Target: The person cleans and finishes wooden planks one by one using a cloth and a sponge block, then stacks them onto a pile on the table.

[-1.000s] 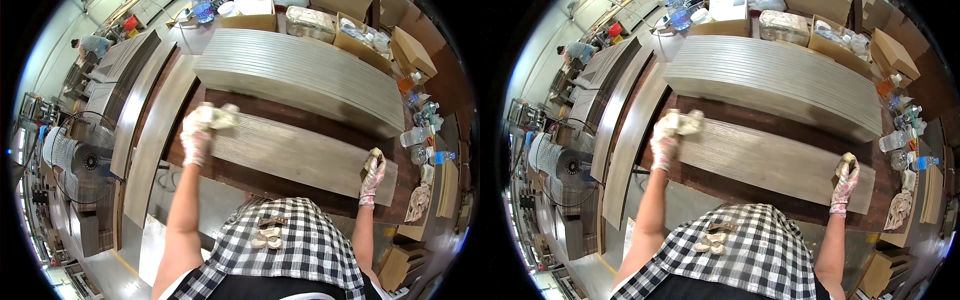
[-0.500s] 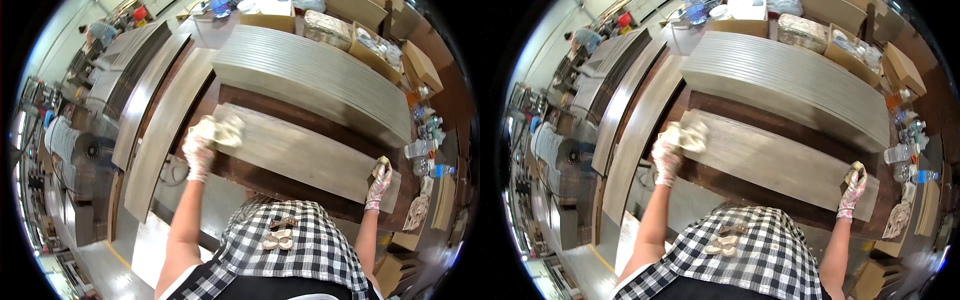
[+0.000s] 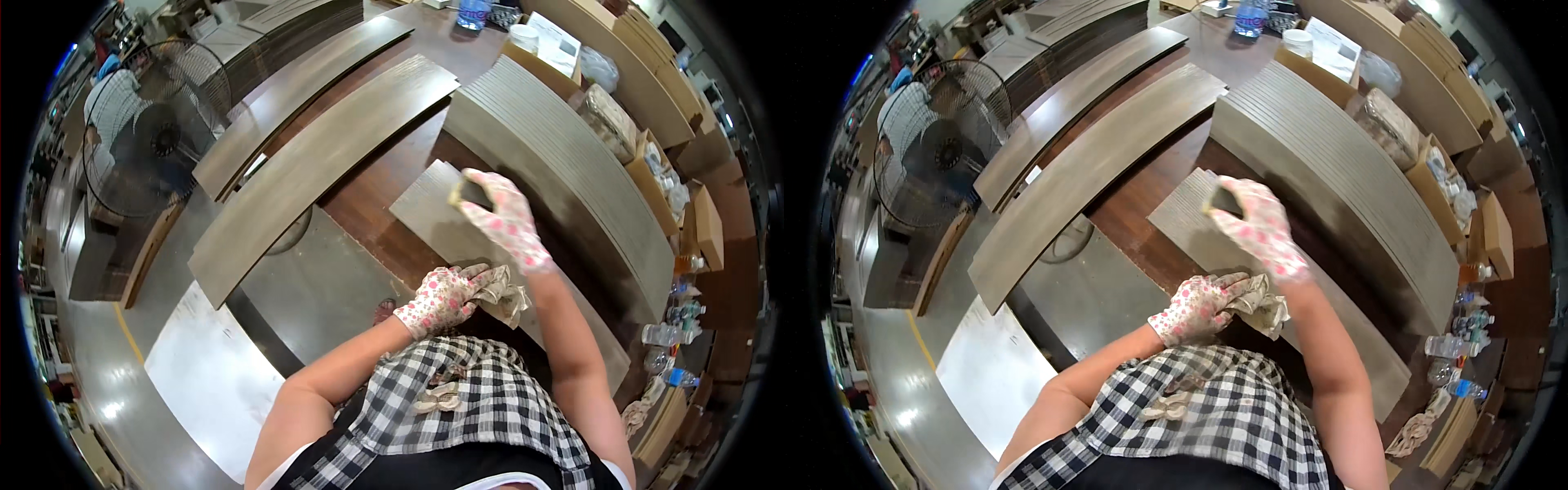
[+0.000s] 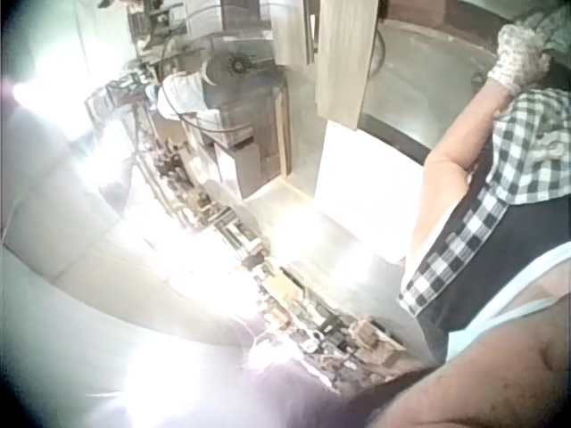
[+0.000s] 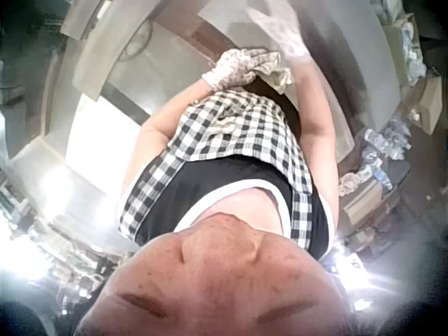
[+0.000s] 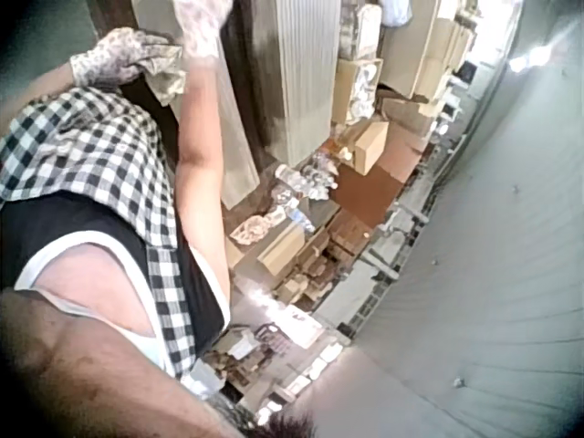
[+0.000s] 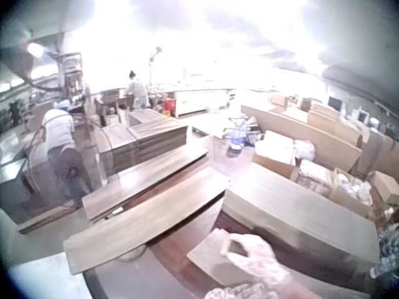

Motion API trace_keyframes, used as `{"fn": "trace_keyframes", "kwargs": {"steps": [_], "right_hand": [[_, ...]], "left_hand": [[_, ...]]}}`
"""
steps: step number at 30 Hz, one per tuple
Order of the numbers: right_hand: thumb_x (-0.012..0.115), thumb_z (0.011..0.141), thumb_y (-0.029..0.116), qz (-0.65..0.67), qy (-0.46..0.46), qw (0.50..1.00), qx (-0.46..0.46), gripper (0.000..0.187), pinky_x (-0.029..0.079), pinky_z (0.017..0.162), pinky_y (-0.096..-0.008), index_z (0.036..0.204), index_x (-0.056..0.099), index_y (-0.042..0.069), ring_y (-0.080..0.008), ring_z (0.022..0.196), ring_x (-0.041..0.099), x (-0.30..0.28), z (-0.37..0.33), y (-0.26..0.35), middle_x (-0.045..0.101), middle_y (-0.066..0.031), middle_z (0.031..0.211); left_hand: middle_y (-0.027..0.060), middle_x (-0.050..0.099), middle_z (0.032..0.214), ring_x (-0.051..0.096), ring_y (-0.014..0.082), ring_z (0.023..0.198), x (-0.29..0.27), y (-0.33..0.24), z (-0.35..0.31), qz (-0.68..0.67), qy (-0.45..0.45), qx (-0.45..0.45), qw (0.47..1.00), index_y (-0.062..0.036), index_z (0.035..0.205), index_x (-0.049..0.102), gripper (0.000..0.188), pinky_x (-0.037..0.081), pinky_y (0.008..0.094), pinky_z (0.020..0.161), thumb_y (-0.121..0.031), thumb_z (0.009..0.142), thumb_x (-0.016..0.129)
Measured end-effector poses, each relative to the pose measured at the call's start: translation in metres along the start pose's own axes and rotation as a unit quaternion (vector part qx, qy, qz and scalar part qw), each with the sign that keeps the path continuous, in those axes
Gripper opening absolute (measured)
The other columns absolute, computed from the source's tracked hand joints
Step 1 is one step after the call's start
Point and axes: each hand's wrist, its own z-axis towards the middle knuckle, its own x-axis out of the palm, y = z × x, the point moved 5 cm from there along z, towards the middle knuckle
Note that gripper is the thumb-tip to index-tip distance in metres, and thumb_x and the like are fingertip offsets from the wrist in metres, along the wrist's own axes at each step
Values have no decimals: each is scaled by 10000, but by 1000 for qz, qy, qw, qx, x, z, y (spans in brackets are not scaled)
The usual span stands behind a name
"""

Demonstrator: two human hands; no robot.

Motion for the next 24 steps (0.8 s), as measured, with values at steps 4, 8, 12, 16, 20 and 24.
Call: {"fn": "trace_keyframes", "kwargs": {"steps": [4,8,12,16,20,24], "right_hand": [[621,773,376,-39,126,989,-70,455,392,929,-403,1121,557,91,-271,1036,529,70,41,55,574,-90,1070],[609,779,391,-120,171,971,-116,467,400,903,-403,1139,549,99,-261,1013,526,90,56,60,569,-81,1031],[610,778,385,-172,184,966,-63,457,419,843,-388,1128,551,97,-245,977,537,80,65,49,575,-79,1013],[612,772,412,-97,220,958,-156,463,422,858,-369,1108,551,99,-244,973,538,98,52,73,570,-79,1008],[575,795,424,-202,204,953,-99,436,446,808,-387,1092,556,105,-243,956,545,78,78,38,574,-83,994],[561,804,451,-200,210,950,-117,479,439,847,-380,1127,531,99,-246,999,532,79,80,38,560,-94,1080]], "left_hand": [[105,552,1165,567,278,970,0,13,-8,-20,-38,10,999,-113,1232,482,536,453,390,841,-193,717,607],[98,561,1154,562,279,981,7,19,-7,-43,32,-7,999,-106,1250,467,556,455,379,848,-209,720,601],[100,599,1059,582,274,957,4,21,-2,-46,51,5,998,-107,1280,438,603,474,376,826,-230,718,620],[83,522,1224,557,261,1034,28,36,3,-48,194,-36,979,-143,1312,406,606,479,352,849,-278,752,593],[113,601,1057,600,278,939,26,30,2,-76,13,44,996,-145,1278,434,591,505,368,755,-390,765,595],[88,603,1072,594,264,954,28,35,5,-101,126,-28,986,-157,1276,443,632,497,372,773,-441,738,616]]}}
